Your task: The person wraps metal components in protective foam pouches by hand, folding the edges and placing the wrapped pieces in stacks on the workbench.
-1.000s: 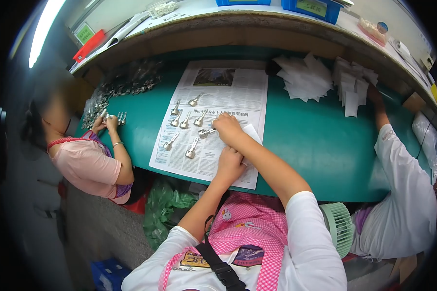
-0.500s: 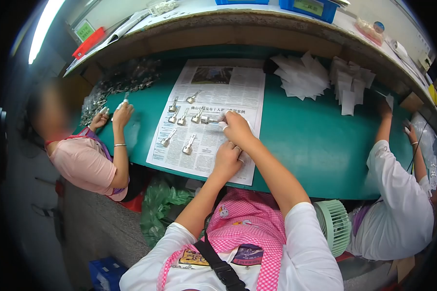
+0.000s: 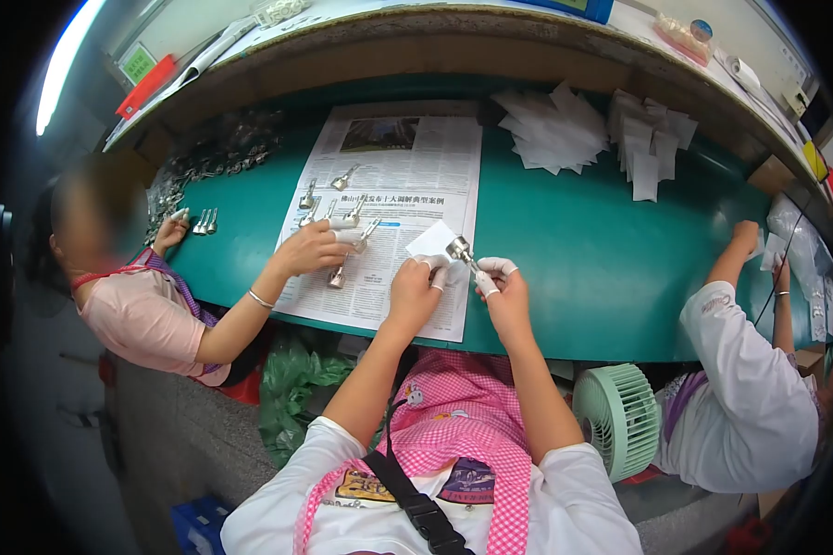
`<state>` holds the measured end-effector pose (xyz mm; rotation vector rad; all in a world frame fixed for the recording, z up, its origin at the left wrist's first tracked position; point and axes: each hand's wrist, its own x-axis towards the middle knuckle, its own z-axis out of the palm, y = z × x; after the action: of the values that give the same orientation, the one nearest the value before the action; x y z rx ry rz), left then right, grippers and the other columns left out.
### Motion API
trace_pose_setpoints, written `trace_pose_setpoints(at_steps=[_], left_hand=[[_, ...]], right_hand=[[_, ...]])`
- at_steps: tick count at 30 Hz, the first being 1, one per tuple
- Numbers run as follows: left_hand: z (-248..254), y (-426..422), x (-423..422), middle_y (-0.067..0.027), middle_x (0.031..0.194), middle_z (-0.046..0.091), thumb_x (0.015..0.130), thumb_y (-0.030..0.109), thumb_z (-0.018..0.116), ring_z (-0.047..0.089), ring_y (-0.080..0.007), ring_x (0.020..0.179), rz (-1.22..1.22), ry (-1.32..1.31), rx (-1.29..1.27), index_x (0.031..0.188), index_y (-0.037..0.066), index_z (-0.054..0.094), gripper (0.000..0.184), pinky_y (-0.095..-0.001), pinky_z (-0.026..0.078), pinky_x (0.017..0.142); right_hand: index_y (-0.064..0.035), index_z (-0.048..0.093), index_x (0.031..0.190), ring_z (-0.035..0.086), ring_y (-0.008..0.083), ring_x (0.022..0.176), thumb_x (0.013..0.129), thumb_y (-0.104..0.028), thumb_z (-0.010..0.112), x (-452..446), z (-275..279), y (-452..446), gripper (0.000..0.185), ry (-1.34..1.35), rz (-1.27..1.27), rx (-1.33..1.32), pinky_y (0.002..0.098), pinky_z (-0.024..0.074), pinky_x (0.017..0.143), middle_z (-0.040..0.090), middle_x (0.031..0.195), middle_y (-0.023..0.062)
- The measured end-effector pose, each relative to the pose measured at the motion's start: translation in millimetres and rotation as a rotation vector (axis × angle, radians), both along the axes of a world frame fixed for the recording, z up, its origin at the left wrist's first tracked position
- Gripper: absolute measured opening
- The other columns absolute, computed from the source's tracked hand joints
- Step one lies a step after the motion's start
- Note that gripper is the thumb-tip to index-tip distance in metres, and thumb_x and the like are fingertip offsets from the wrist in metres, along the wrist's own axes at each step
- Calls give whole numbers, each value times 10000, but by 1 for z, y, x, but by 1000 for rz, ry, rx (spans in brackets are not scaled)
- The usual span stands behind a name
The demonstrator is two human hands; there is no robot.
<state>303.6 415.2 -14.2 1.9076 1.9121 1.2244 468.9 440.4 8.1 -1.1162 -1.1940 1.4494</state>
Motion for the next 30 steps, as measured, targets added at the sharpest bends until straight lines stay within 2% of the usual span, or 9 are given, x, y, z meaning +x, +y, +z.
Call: trace_pose_setpoints(at_steps=[5, 8, 12, 15, 20, 23, 26, 28, 30], left_hand=[[12, 2, 3, -118, 836, 611, 816, 108, 614, 582, -297, 790, 31, -90, -159, 920, 62, 655, 121, -396, 471, 710], [9, 0, 8, -115, 830, 609, 827, 97, 609, 590, -280, 756, 62, -248, -133, 931, 59, 651, 118, -384, 474, 692], [13, -3, 11, -116, 835, 605, 835, 66, 600, 597, -267, 721, 106, -311, -77, 941, 42, 641, 117, -370, 483, 665], [11, -3, 13, -121, 855, 605, 836, 53, 600, 601, -267, 721, 93, -284, -19, 948, 31, 630, 118, -365, 489, 658], [14, -7, 25, -128, 890, 608, 836, 48, 603, 604, -276, 729, -24, -185, 76, 976, 26, 614, 143, -352, 494, 661], [12, -8, 34, -101, 889, 612, 861, 51, 593, 598, -237, 720, -96, -276, 92, 978, 18, 608, 122, -324, 495, 646], [4, -7, 36, -60, 879, 604, 896, 55, 569, 579, -158, 713, -77, -814, -18, 978, 16, 604, 97, -274, 486, 635], [19, -6, 28, -31, 867, 592, 919, 47, 543, 555, -88, 714, -44, -1165, -78, 995, 22, 596, 96, -225, 464, 623], [21, -3, 20, -28, 855, 599, 917, 35, 538, 552, -75, 703, -36, -1275, -55, 1010, 31, 590, 107, -206, 447, 613]], right_hand=[[-5, 606, 980, 544, 76, 693, 846, 6, 606, 7, -15, -7, 135, -178, -4, 97, 224, 459, 630, 602, 831, 19], [-5, 617, 961, 550, 85, 681, 836, -9, 620, 5, -20, -5, 126, -295, -28, 160, 238, 466, 629, 606, 809, 25], [-12, 627, 949, 555, 100, 670, 822, -27, 635, 1, -15, -7, 128, -391, -8, 195, 253, 474, 634, 612, 798, 36], [-9, 623, 951, 558, 97, 676, 820, -29, 635, 0, -14, -9, 133, -402, -14, 201, 253, 477, 630, 621, 814, 37], [-8, 588, 1008, 558, 89, 688, 836, -43, 638, 0, -23, -2, 182, -233, -82, 164, 234, 481, 633, 617, 846, 36], [-17, 566, 1055, 566, 94, 711, 842, -71, 655, -6, -19, -4, 237, -126, -97, 163, 235, 488, 656, 623, 874, 42], [-23, 537, 1098, 573, 94, 751, 855, -93, 664, -7, -15, -7, 283, -21, -138, 274, 237, 490, 681, 622, 907, 40], [-28, 524, 1109, 577, 93, 860, 870, -39, 631, -6, -14, -7, 262, -130, -192, 394, 240, 485, 763, 605, 998, 42], [-37, 523, 1141, 589, 140, 932, 845, -50, 654, -2, -13, -7, 324, -160, -155, 442, 270, 494, 796, 594, 1070, 71]])
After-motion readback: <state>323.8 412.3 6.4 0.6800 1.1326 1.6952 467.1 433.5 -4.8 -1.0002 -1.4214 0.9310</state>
